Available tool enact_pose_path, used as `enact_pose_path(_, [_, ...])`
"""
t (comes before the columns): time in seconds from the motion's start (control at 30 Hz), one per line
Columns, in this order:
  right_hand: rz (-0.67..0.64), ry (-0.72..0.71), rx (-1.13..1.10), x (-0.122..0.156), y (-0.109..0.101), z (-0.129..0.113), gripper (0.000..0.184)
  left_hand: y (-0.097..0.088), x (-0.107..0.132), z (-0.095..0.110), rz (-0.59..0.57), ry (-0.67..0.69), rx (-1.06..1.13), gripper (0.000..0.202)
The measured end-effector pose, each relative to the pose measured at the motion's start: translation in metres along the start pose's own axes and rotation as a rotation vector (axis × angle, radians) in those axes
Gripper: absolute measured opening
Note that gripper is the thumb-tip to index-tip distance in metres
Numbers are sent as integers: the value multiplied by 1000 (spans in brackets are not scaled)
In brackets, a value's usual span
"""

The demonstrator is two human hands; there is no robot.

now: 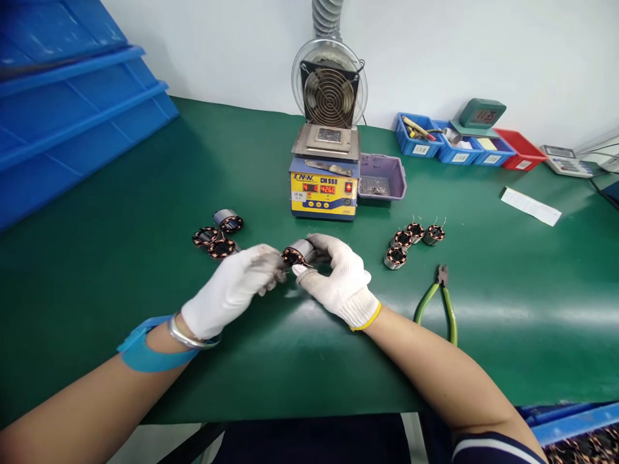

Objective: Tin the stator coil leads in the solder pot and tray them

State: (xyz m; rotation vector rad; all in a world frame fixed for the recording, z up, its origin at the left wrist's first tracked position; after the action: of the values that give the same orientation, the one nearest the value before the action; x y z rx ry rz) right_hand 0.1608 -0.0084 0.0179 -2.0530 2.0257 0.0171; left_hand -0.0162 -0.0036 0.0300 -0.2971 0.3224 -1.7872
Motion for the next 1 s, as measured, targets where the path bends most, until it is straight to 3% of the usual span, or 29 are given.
enact_pose_path(0.1, [-2, 10, 56, 1, 0, 0, 50, 3, 7, 8, 63, -8, -61, 29])
enact_pose_path(0.3, [24, 24, -12, -4, -1, -1, 42, -15, 10, 7, 417, 13, 289, 15])
enact_pose_path(0.37, [27, 23, -45, -3, 0, -1, 42, -14, 9, 2, 467, 4, 333, 22])
enact_pose_path(0.5, [37, 39, -93, 0, 2, 2, 44, -1, 10, -3, 246, -31, 278, 45])
enact_pose_path(0.6, [56, 7, -35, -9, -5, -5, 44, 5, 14, -3, 126, -32, 255, 49])
enact_pose_path(0.7, [81, -121, 180, -46, -22, -30, 42, 11, 16, -1, 29, 24, 226, 47])
enact_pose_path(0.83, [128, -284, 745, -134, -44, -80, 45, 22, 17, 4, -112, 9, -12, 42])
enact_pose_path(0.9, [132, -312, 1024, -180, -47, -99, 47, 25, 16, 6, -146, 11, -212, 39])
enact_pose_path(1.0, [53, -292, 1320, -234, -42, -108, 45, 25, 14, 7, -188, 41, -405, 38])
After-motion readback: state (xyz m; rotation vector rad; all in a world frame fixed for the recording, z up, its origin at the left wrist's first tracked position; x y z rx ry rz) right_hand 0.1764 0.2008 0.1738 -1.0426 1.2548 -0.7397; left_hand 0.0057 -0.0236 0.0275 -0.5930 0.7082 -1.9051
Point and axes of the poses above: each hand's wrist, its own x-axis away from the middle knuckle, its own y-axis out of the palm, z = x × y, the point moved 2 cm from there along -x, towards the middle knuckle, and after that the axes turned 7 degrees about -x, right-handed, at the moved point
